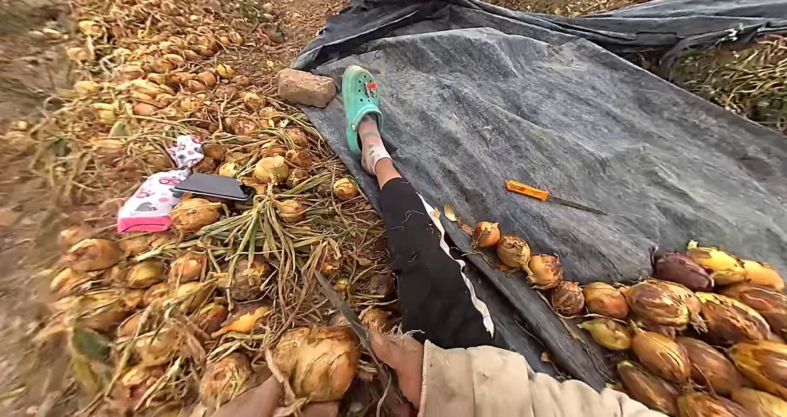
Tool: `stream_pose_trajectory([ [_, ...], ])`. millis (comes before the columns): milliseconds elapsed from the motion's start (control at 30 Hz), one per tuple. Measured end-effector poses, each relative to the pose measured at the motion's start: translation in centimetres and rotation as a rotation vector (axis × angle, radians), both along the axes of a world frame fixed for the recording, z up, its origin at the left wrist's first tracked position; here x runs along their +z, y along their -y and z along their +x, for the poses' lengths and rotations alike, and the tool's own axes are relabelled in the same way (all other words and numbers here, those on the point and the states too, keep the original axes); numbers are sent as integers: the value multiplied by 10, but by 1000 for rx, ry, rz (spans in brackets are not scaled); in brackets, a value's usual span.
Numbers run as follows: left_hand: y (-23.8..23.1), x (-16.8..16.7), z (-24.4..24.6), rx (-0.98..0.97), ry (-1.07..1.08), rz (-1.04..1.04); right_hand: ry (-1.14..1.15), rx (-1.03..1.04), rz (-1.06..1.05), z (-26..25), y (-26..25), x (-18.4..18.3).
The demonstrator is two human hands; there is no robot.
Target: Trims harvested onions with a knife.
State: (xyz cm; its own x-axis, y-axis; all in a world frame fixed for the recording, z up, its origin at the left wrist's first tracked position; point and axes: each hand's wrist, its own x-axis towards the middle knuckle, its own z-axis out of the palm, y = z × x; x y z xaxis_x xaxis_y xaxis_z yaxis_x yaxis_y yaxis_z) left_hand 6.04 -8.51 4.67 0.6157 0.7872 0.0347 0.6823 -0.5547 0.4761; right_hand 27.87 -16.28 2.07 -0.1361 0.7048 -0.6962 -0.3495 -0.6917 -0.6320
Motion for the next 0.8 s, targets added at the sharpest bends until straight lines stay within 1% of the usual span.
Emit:
stream_pose_trajectory([
  [67,-12,-2,7,160,14,148,6,69,-24,0,-3,-2],
  [100,-17,-4,15,241,55,262,-13,69,-32,0,-4,-7],
  [133,-22,-7,24,280,115,414,-58,45,-33,0,-5,-12],
  [167,-25,-11,32,265,174,546,-124,6,-21,-1,-5,-16],
  [200,-24,-15,39,192,225,620,-203,-27,12,-3,-3,-17],
  [267,-11,-27,54,0,263,665,-313,-133,118,-4,1,-18],
  [333,13,-43,66,-136,256,630,-351,-332,222,-5,4,-28],
  [367,23,-50,70,-167,253,607,-342,-459,198,-6,2,-26],
  [400,29,-53,75,-183,253,567,-312,-525,156,-6,2,-24],
  [433,30,-51,80,-203,246,497,-277,-551,112,-3,3,-21],
  [467,26,-46,88,-242,240,415,-247,-583,118,-1,4,-19],
  [500,19,-38,98,-298,248,340,-196,-638,172,2,5,-18],
  [567,-5,-23,123,-393,261,299,-81,-801,359,10,3,-18],
  [600,-20,-10,137,-407,201,273,-52,-874,467,17,0,-18],
  [633,-35,4,149,-349,82,219,-43,-922,568,26,-2,-17],
  [667,-51,20,160,-218,-104,64,-47,-953,653,37,0,-14],
  [700,-72,27,166,-97,-270,-90,-49,-959,710,50,4,-10],
  [733,-90,22,164,-54,-372,-175,-51,-952,724,62,6,-7],
  [767,-101,9,157,-114,-427,-205,-42,-945,719,73,7,-6],
  [800,-102,-9,148,-256,-484,-229,-21,-939,690,80,8,-7],
])
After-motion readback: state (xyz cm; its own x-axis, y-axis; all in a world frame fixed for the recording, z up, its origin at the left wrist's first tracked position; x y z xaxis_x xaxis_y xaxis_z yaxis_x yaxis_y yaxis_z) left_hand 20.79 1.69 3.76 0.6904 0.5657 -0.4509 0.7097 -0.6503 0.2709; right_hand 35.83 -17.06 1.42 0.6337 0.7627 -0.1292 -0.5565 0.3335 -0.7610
